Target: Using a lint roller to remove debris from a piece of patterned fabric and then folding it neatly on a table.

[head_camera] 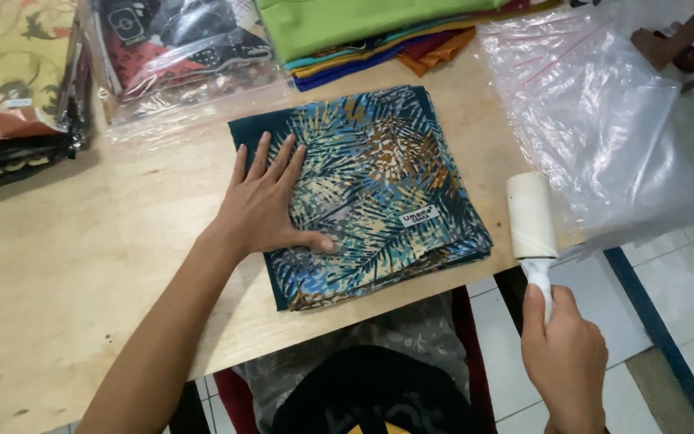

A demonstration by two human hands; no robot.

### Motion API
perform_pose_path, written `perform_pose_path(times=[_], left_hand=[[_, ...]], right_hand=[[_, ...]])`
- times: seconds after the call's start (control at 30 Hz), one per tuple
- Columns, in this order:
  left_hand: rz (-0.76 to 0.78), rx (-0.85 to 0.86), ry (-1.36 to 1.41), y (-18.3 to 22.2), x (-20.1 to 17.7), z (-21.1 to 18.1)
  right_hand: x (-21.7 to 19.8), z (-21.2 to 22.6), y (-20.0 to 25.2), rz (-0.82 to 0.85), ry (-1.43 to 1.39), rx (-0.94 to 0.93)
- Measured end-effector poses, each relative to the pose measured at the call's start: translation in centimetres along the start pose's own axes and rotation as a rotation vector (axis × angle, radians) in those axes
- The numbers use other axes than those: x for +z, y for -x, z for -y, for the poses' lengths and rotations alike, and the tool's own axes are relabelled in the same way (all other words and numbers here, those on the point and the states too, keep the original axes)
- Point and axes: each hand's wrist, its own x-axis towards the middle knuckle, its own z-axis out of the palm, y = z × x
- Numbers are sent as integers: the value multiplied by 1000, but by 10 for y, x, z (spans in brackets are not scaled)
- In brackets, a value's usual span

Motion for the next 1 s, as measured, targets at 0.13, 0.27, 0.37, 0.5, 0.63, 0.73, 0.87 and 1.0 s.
perform_pose_path(times=[0.13, 0.27, 0.37, 0.5, 0.63, 0.73, 0.87, 1.0], left_hand=[[-30, -32, 193, -16, -28, 5], [-193, 263, 153, -57, -55, 6], [-4, 338, 127, -100, -61, -10], [573, 119, -193, -122, -65, -54], [633, 98, -102, -116, -61, -49], [558, 139, -91, -121, -50, -41], [548, 124, -75, -117, -50, -42], [406, 152, 51, -112, -40, -31]], right_hand=[[12, 22, 33, 142, -88, -39], [59, 37, 49, -138, 4, -640], [73, 62, 62, -330, 55, -787], [81, 73, 71, -395, 197, -895], [88, 78, 84, -538, 251, -911], [92, 82, 95, -562, 242, -977], [97, 72, 101, -567, 155, -1166], [78, 47, 76, -242, -19, -1388]])
